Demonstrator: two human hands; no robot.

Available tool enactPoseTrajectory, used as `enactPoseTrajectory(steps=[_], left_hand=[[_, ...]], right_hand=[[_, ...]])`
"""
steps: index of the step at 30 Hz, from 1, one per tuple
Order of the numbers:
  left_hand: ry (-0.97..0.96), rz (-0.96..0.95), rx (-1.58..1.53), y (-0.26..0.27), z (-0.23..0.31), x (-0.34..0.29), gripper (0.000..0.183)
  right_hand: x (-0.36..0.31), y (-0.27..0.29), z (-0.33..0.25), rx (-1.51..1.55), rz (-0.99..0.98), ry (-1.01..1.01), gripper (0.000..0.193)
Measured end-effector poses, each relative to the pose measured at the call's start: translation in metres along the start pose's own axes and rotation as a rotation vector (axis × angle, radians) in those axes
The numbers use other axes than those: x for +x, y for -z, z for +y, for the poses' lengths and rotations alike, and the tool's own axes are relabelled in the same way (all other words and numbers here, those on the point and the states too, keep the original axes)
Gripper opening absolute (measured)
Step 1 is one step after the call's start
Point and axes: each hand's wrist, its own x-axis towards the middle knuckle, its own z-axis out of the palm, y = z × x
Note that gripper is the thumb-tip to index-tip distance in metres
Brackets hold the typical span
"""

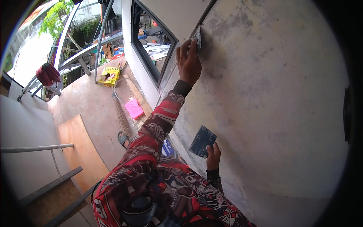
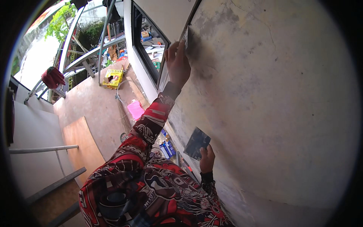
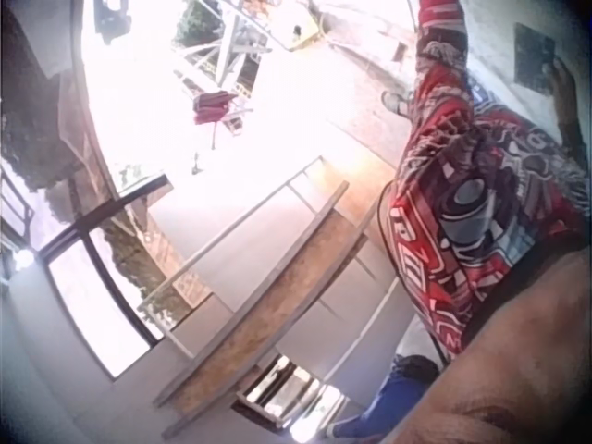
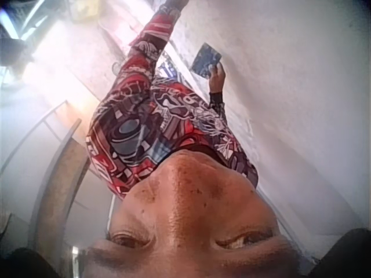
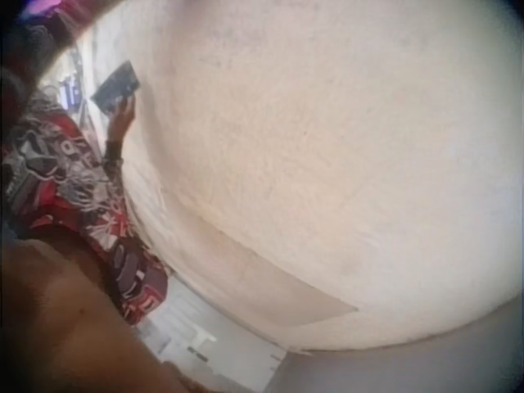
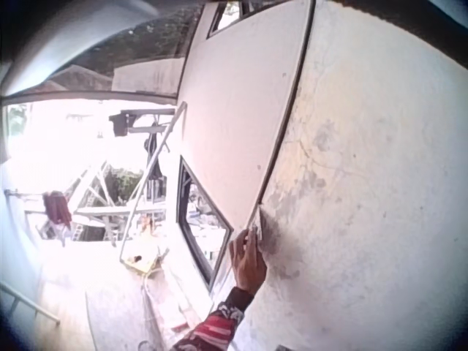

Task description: The person applies filler paste onto the wall seams using two scrapers, scraping and smoothing the compound along the edges repeatedly.

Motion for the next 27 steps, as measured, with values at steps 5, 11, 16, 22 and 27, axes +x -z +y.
enactPoseTrajectory(steps=[5, 11, 16, 22, 27], left_hand=[[-0.020, -0.006, -0.004, -0.006, 0.009, -0.002, 0.053], [0.016, -0.023, -0.006, 0.008, -0.002, -0.010, 0.053], [0.091, -0.095, 0.020, 0.001, -0.017, -0.040, 0.048], [0.141, -0.099, 0.007, 0.011, -0.030, -0.060, 0.052], [0.132, -0.038, 0.022, 0.001, -0.041, -0.058, 0.050]], right_hand=[[-0.005, -0.002, 0.002, 0.007, 0.013, -0.015, 0.014], [-0.006, -0.002, -0.002, -0.021, -0.013, -0.010, 0.015], [-0.006, -0.004, -0.006, -0.033, 0.000, 0.018, 0.016], [-0.009, -0.001, -0.006, -0.055, -0.022, -0.005, 0.017], [-0.011, -0.002, -0.007, -0.059, -0.001, -0.014, 0.018]])
